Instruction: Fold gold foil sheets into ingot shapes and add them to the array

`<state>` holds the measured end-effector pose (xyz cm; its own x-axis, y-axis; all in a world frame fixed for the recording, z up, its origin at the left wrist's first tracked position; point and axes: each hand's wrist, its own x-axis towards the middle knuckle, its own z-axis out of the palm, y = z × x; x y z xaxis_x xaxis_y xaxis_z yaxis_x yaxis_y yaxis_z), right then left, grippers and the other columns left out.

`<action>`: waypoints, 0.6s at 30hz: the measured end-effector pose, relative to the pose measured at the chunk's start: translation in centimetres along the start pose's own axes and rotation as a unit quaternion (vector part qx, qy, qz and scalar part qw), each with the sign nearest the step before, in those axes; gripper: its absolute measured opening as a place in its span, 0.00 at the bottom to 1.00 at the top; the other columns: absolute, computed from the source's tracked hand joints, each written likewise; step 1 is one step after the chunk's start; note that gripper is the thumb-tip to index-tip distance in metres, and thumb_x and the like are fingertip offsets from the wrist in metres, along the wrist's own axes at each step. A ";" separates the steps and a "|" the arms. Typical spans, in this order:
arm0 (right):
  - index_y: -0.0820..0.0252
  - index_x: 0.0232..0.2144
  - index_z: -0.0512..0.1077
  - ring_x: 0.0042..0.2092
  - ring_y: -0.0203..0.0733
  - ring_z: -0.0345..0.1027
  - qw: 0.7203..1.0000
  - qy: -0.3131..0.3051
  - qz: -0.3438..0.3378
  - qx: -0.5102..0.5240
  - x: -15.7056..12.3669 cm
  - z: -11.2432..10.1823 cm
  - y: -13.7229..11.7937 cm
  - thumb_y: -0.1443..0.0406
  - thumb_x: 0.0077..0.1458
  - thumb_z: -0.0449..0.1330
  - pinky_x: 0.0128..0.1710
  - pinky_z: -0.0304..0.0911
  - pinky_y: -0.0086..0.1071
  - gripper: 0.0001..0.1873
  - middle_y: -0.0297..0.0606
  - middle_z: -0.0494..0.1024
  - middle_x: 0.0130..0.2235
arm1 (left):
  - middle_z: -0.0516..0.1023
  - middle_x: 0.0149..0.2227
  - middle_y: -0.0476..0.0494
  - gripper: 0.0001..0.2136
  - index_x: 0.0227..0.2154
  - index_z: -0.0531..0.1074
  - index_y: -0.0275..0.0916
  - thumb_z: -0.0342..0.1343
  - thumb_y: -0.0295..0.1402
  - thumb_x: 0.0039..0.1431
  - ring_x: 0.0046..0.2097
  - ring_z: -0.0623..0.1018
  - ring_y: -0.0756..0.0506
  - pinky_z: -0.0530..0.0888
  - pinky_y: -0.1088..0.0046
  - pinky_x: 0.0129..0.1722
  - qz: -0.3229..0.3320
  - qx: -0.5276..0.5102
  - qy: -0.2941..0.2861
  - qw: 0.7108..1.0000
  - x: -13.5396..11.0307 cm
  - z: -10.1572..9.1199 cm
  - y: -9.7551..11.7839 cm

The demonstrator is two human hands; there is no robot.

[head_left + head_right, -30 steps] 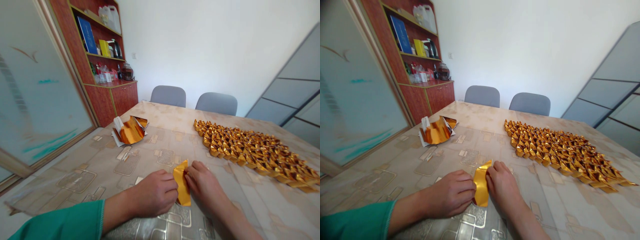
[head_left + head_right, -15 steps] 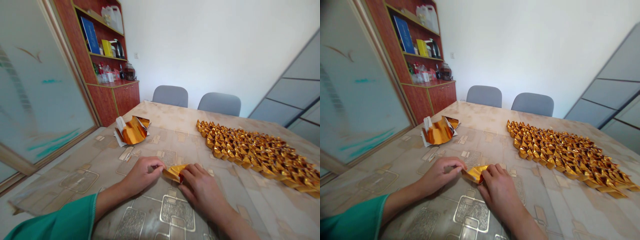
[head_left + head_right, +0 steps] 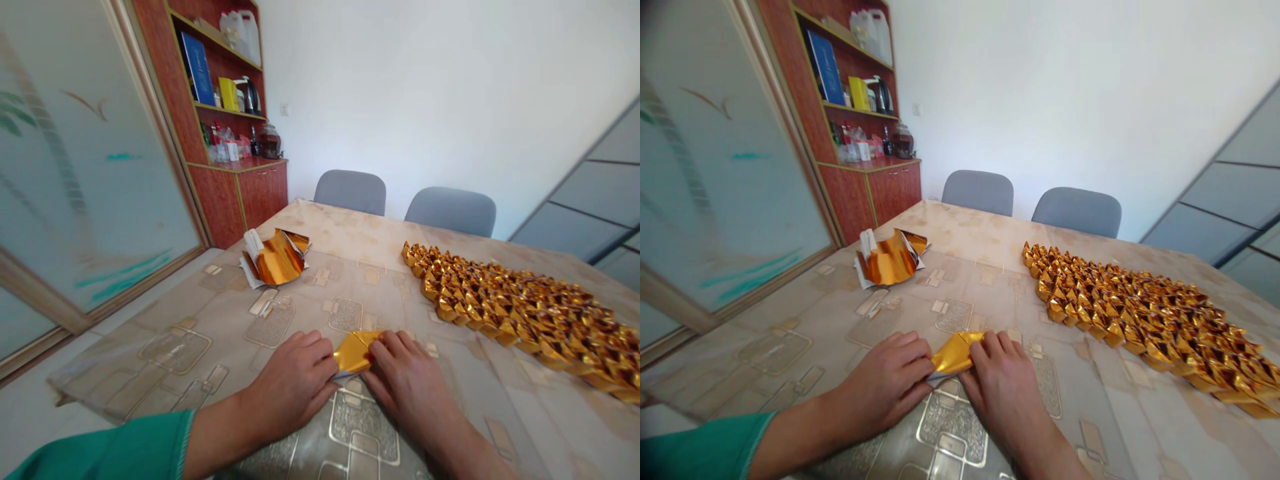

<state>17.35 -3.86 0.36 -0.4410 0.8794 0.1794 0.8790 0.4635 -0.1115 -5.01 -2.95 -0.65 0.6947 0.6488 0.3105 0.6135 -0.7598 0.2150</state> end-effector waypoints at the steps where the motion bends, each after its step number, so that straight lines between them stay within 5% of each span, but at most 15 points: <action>1: 0.58 0.35 0.71 0.41 0.52 0.66 1.000 -0.003 -0.005 0.004 0.0 0.1 0.1 0.62 0.60 0.61 0.40 0.64 0.45 0.06 0.43 0.73 0.38 | 0.73 0.35 0.45 0.06 0.33 0.71 0.39 0.52 0.33 0.64 0.38 0.69 0.43 0.64 0.65 0.37 -0.014 -0.011 0.002 1.000 -0.2 0.1 -0.1; 11: 0.58 0.32 0.67 0.41 0.45 0.64 0.978 -0.025 -0.031 0.203 0.6 -0.2 -0.4 0.71 0.57 0.60 0.41 0.60 0.38 0.05 0.37 0.71 0.37 | 0.73 0.35 0.45 0.06 0.32 0.70 0.38 0.51 0.31 0.65 0.39 0.70 0.44 0.66 0.66 0.39 -0.073 -0.061 -0.009 0.995 0.0 0.2 -0.2; 18: 0.59 0.26 0.67 0.38 0.44 0.64 0.982 -0.021 0.005 0.190 1.8 0.9 -0.5 0.71 0.59 0.59 0.38 0.56 0.36 0.10 0.36 0.70 0.33 | 0.74 0.33 0.50 0.02 0.34 0.68 0.40 0.56 0.29 0.61 0.36 0.72 0.46 0.65 0.69 0.36 -0.157 -0.107 0.003 0.982 -0.2 -0.1 -0.4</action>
<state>15.96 -2.41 -0.18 -0.4469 0.8840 0.1370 0.7559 0.4551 -0.4706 -5.41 -2.81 -0.74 0.4820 0.8524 0.2027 0.7031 -0.5143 0.4910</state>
